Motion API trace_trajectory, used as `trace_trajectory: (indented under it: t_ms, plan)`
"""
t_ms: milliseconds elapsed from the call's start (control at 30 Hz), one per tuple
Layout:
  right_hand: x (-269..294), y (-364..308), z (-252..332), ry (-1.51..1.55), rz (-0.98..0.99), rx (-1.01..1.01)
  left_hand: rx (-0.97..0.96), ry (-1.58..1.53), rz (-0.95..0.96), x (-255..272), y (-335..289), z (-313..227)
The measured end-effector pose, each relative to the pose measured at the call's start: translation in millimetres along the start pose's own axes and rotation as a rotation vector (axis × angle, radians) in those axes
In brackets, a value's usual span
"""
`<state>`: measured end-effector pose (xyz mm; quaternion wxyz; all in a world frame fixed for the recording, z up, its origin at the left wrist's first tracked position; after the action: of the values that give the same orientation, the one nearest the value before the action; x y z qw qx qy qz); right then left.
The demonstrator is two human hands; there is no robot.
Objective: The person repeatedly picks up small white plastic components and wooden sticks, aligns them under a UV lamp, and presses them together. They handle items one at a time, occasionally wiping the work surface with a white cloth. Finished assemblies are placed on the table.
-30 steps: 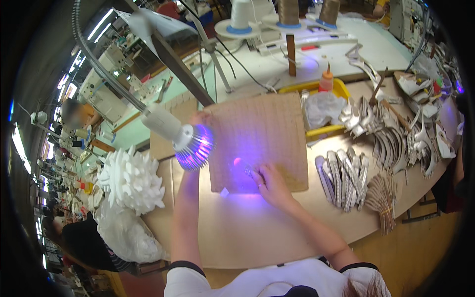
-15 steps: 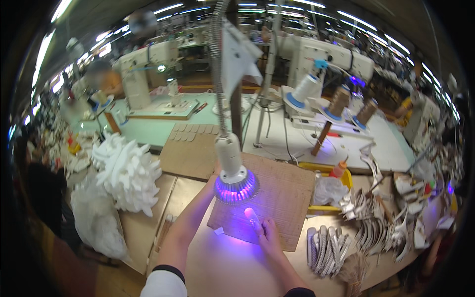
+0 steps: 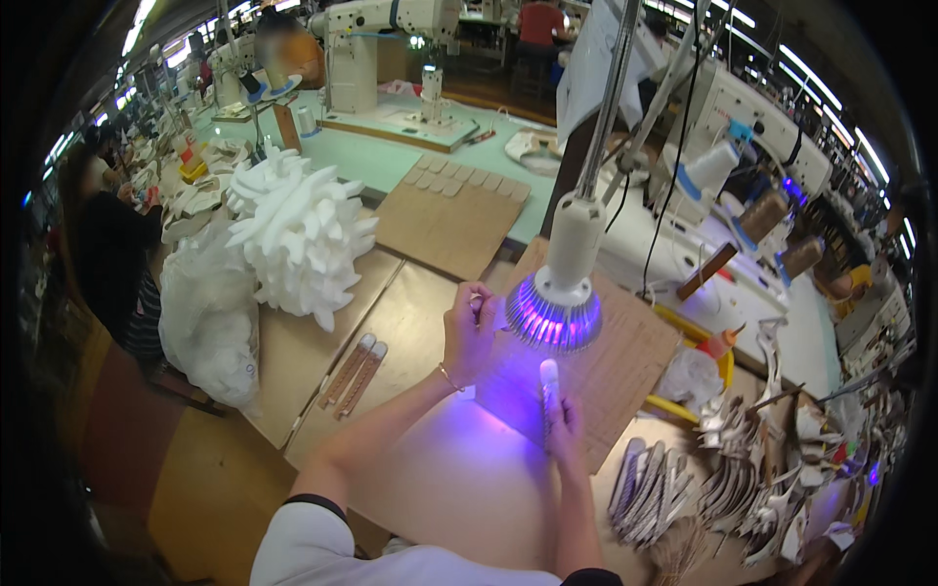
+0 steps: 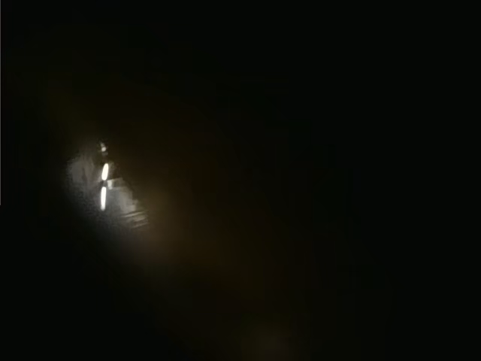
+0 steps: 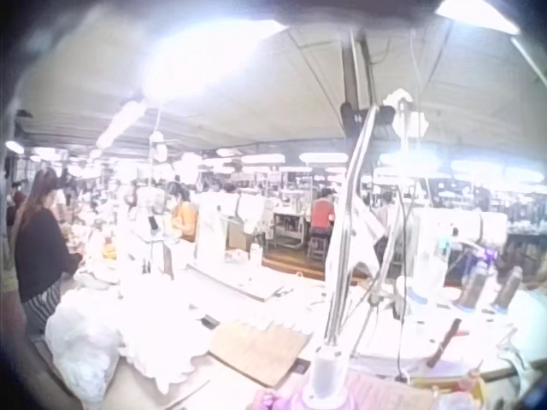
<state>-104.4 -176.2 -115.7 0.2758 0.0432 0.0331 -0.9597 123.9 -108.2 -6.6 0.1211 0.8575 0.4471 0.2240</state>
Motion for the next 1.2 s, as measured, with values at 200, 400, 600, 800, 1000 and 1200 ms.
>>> trace_trajectory:
  t_ms: [200, 400, 600, 800, 1000, 1200]
  plan:
    - [-12, -24, 33, 0.304, 0.088, -0.097, 0.736, -0.688, 0.34, -17, -73, 29]
    - [2, -26, 55, 0.541, -0.098, 0.06, 0.884, -0.884, 0.485, -54, -100, 31]
    - [36, -21, 98, 0.474, -0.175, 0.006, 0.494, -0.606, 0.417, -41, -74, -11]
    - [-4, -20, 132, 0.171, 0.053, -0.035, 0.4, -0.494, 0.353, -22, -63, -47]
    - [-34, -17, 136, -0.009, 0.203, -0.077, 0.38, -0.511, 0.362, -16, -62, -58]
    - [-37, -10, 142, -0.11, 0.29, -0.057, 0.372, -0.408, 0.235, -8, -64, -51]
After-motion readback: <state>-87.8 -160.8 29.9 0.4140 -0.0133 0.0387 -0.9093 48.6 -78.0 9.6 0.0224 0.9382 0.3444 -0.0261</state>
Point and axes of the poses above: each hand's wrist, its own y-axis towards the middle knuckle, its own x-axis out of the back of the hand, z = x × y, the point moved 7 cm from there along y, towards the middle knuckle, and after that the axes turned 12 degrees about y, right-handed, at the moved point
